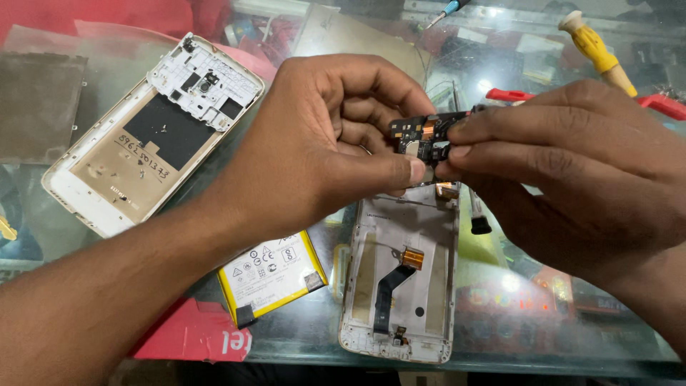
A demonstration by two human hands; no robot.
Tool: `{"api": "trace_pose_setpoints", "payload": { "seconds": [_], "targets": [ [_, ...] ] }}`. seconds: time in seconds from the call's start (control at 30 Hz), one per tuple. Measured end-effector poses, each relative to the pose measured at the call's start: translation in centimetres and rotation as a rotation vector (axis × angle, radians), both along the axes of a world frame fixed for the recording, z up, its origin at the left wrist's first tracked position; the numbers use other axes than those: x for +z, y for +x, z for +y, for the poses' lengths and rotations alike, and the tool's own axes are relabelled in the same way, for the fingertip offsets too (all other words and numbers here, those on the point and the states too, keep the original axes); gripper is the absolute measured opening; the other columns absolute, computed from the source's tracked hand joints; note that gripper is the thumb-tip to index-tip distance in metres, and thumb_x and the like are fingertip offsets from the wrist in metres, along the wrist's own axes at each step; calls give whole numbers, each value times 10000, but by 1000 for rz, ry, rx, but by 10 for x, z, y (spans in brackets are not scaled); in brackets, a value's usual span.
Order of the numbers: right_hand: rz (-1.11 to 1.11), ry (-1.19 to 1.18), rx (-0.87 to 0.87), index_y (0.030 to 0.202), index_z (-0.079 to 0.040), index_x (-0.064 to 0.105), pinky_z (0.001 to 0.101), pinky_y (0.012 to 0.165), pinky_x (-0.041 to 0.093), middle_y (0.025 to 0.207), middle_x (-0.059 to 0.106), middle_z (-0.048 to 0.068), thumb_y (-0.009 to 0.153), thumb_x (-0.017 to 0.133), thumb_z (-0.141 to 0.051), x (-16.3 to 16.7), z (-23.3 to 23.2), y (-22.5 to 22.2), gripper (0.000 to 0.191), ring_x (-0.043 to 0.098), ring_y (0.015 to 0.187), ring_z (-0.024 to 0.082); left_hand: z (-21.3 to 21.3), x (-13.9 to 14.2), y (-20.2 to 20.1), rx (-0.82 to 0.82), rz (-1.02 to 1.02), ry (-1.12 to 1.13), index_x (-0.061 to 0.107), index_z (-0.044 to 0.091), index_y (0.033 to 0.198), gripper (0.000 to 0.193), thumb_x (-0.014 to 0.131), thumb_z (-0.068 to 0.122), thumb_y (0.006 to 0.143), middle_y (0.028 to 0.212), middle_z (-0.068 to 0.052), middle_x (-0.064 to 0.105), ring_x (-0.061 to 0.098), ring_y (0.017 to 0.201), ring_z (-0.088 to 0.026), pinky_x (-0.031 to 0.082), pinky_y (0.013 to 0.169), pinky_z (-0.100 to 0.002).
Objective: The person removes a small component from a smartphone motherboard using a precision screwdriver, then places the motherboard into the phone chassis and secures it with screws. The person handles the motherboard, screwdriver, and phone chassis throughout the process.
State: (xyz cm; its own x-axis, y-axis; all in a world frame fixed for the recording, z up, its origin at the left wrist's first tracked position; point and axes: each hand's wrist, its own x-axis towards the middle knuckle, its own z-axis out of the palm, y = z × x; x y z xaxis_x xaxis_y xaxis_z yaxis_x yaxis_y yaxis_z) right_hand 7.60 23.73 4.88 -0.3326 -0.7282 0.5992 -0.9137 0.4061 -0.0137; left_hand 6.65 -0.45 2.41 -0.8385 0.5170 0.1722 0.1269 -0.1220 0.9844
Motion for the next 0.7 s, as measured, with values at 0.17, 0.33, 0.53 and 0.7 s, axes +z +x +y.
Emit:
{"api": "trace_pose_setpoints", "payload": {
  "seconds": [0.17, 0.33, 0.53, 0.7],
  "targets": [
    [79, 65, 32, 951, -61, 754, 324, 666, 514, 989, 748, 75, 828, 842, -97, 1, 2, -2, 156, 684, 824, 185, 0, 1, 2, -2, 9, -19, 672, -32, 1148, 326, 794, -12, 846, 982, -61, 736, 732, 868, -54, 645, 776, -179],
    [67, 64, 90, 942, -62, 755, 323, 667, 539, 969, 746, 79, 818, 842, -96, 1, -1, -5, 155, 711, 833, 192, 0, 2, 3, 9, 45, -35, 684, -20, 1140, 311, 798, -4, 851, 983, -51, 733, 713, 863, -39, 621, 758, -165],
    [108, 36, 108, 941, -3, 762, 347, 651, 539, 945, 730, 142, 811, 825, -19, 3, -2, -4, 145, 711, 812, 232, 2, 3, 5, 33, 112, -79, 700, 1, 1119, 288, 825, 41, 862, 980, -25, 733, 681, 875, -16, 623, 746, -154],
    [108, 79, 133, 976, 19, 765, 355, 651, 534, 979, 716, 164, 795, 829, 32, 8, 1, -3, 192, 695, 802, 248, 3, 5, 7, 75, 124, -107, 703, 16, 1104, 273, 808, 60, 856, 961, -12, 723, 659, 860, -4, 569, 658, -144]
  ]
}}
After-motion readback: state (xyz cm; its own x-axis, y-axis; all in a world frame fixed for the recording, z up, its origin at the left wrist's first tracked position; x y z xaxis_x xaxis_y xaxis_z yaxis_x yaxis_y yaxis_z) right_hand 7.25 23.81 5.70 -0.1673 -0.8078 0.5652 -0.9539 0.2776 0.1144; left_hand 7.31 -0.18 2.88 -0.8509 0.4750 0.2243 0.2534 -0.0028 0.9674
